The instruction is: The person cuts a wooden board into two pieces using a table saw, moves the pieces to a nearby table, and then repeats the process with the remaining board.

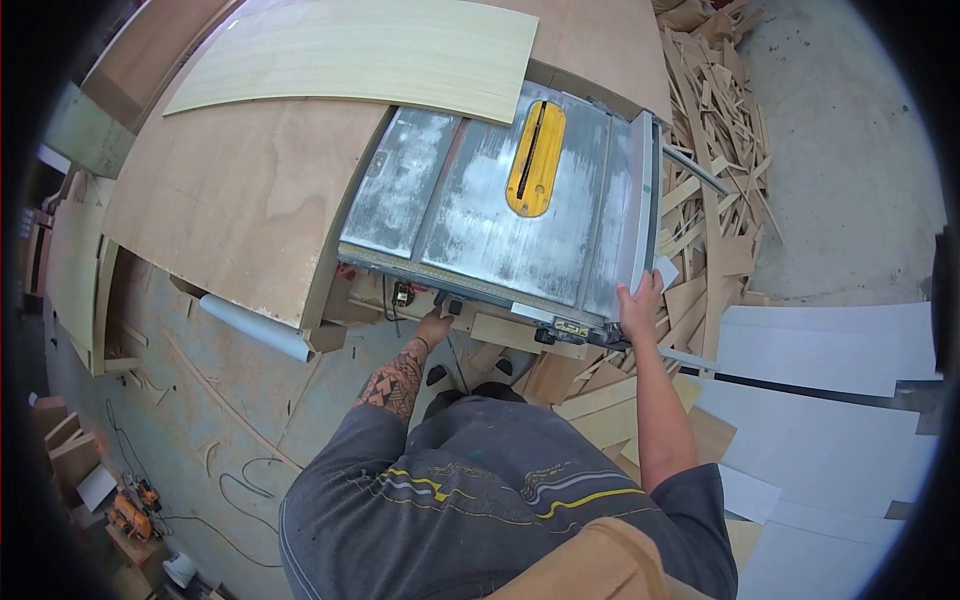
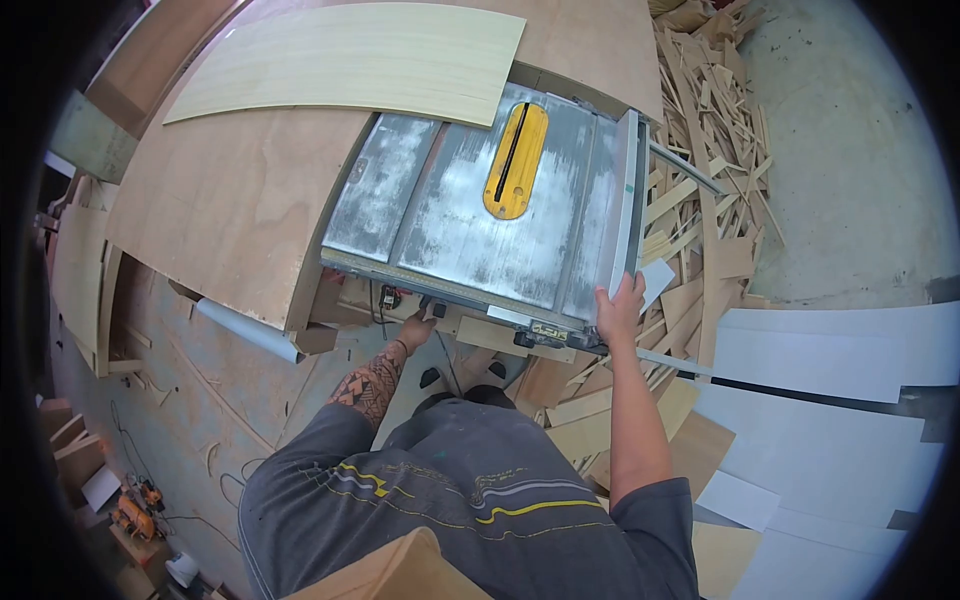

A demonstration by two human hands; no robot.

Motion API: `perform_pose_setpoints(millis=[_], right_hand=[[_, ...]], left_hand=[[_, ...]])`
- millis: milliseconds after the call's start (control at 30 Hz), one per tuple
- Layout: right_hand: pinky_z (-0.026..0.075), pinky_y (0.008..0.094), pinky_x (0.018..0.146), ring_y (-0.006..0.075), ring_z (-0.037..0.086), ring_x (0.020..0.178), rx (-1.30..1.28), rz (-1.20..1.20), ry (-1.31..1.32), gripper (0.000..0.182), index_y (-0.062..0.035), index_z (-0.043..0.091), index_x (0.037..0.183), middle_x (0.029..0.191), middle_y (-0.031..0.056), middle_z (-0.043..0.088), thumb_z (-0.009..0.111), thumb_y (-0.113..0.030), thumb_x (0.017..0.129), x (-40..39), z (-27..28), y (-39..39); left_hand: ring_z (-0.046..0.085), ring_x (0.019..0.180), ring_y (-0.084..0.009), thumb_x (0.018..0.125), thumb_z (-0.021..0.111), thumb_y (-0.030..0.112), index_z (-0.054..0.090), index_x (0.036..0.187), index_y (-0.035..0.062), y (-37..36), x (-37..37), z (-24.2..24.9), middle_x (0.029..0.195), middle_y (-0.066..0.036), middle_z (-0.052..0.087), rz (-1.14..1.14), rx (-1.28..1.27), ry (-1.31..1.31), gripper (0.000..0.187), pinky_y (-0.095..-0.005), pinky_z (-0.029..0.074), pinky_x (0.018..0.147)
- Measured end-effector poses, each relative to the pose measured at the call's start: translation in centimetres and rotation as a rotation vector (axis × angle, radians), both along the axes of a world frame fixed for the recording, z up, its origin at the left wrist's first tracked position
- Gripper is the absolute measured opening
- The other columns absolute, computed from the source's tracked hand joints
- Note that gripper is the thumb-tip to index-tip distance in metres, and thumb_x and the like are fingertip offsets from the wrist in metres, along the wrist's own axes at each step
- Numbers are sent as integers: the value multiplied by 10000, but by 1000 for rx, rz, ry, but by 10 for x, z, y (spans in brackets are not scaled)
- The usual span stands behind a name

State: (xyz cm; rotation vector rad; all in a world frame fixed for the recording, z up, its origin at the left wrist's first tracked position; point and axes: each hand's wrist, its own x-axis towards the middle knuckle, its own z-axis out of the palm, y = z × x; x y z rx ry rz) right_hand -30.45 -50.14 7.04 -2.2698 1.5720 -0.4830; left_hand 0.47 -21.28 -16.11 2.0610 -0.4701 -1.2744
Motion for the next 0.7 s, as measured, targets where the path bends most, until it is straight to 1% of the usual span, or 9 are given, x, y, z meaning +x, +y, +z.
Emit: perform_pose_setpoints(millis=[67,200,300,367,400,467,500,567,700], right_hand=[[325,554,1142,537,365,1355,-18,21,-25,699,18,423,1434,1567,299,268,692,-314,880,-3,-7,-3],[336,561,1131,538,369,1351,-13,4,-29,698,6,427,1434,1570,288,271,698,-317,877,-2,-4,-2],[349,564,1121,536,373,1349,20,-25,-26,693,-6,436,1432,1574,275,272,702,-318,874,1,1,1],[356,567,1116,535,373,1350,16,-39,-18,692,-23,443,1433,1580,265,271,709,-322,868,1,-1,1],[356,567,1116,535,373,1350,15,-41,-26,692,-23,443,1433,1580,265,271,709,-322,868,0,-4,-1],[355,568,1117,536,375,1350,0,-38,-24,685,-29,452,1423,1581,261,272,712,-325,863,-1,-8,-2],[355,568,1117,536,375,1350,0,-42,-32,685,-29,452,1423,1581,261,272,712,-325,863,-2,-9,-2],[357,560,1119,534,378,1350,16,-53,-30,654,-32,492,1389,1582,259,273,717,-335,855,-1,-9,-3],[366,556,1114,531,389,1342,14,-47,-53,608,-29,549,1333,1585,253,276,722,-348,846,-1,-7,-2]], left_hand=[[497,1388,-377,896,649,296,374,1504,-104,6,-9,-16,1494,-298,481,24,-2,-19,779,-377,410,1125],[539,1338,-395,890,647,311,436,1485,-58,29,-29,-25,1427,-295,549,-51,19,-50,732,-405,438,1087],[596,1235,-431,882,634,320,523,1417,-21,52,-48,2,1327,-306,610,-4,86,71,645,-446,476,1015],[613,1186,-440,880,620,311,592,1329,-24,73,-53,-30,1266,-297,640,-210,94,-65,561,-460,486,991],[613,1186,-440,880,620,311,592,1329,-24,83,-55,-26,1266,-297,640,-212,93,-74,561,-460,486,991],[613,1222,-377,908,623,264,575,1361,-32,103,-60,-17,1291,-264,646,-325,178,-36,543,-419,483,999],[613,1222,-377,908,623,264,575,1361,-32,115,-62,-15,1291,-264,646,-328,179,-44,543,-419,483,999],[631,1178,-380,895,620,282,668,1217,-13,142,-61,-21,1222,-263,667,-380,135,-77,440,-428,494,975],[630,1156,-428,865,611,328,699,1151,-16,186,-46,-32,1195,-270,677,-423,147,-186,456,-452,490,991]])
